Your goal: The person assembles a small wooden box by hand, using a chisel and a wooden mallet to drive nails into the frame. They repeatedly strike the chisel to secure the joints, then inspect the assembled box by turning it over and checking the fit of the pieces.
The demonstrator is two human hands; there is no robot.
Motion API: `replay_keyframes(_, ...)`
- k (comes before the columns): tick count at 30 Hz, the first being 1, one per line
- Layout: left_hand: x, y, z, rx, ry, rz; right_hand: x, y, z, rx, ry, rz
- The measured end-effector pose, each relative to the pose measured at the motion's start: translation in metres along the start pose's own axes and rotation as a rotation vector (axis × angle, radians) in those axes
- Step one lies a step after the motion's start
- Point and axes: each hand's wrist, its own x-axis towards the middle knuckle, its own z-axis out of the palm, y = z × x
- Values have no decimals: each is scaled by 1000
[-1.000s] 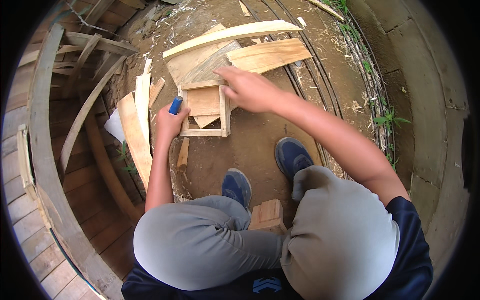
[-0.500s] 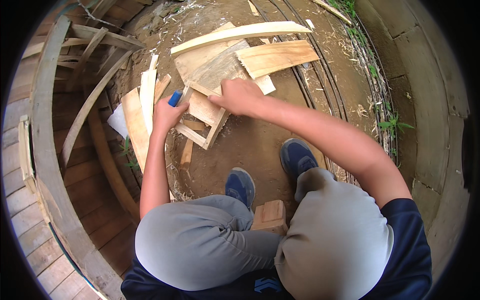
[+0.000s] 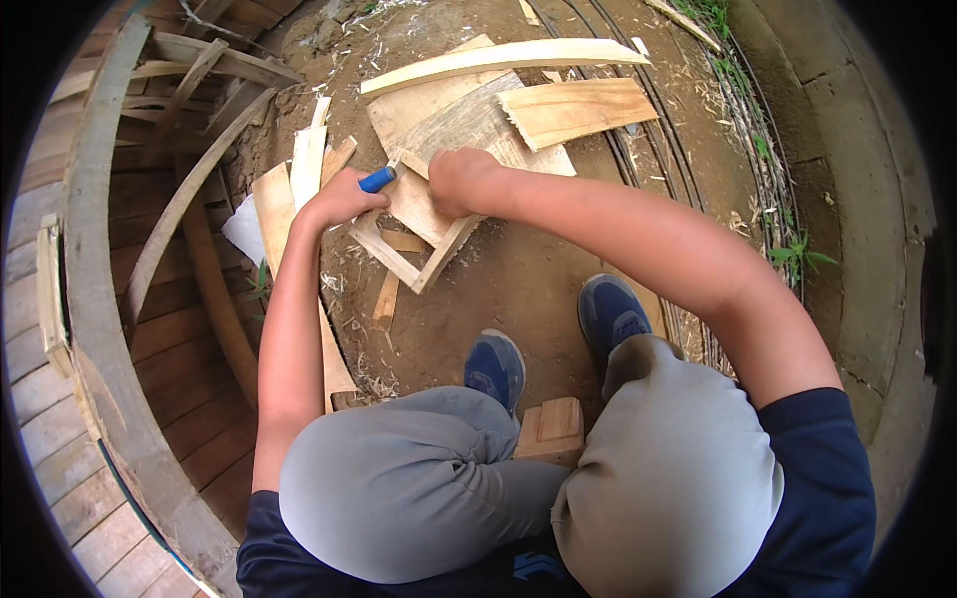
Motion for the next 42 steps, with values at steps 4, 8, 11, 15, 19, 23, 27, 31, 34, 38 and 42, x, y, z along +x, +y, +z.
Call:
replay_keyframes(4,-1,13,-1,34,24,36,-3,1,-8,153,-46,40)
replay_keyframes(8,-3,20,-1,11,6,129,-6,-1,-16,207,-106,101)
replay_keyframes(11,-3,15,-1,-21,-34,59,-3,-6,-21,218,-124,120)
replay_keyframes(15,-5,6,2,33,84,192,-8,-9,-22,243,-54,125)
replay_keyframes(19,-5,26,-7,11,32,156,-4,4,-24,232,-57,87)
replay_keyframes(23,-2,18,-5,57,29,127,-5,8,-16,272,-81,78)
replay_keyframes(27,0,10,-2,140,67,221,-10,7,8,321,65,99)
replay_keyframes(31,-5,14,4,167,117,256,-10,10,11,311,74,90)
replay_keyframes(34,-9,10,3,163,123,256,-13,9,12,330,98,63)
replay_keyframes(38,-9,14,-3,174,44,178,-13,8,12,348,116,44)
replay_keyframes(42,-21,20,-26,90,130,161,-12,14,-4,553,118,75)
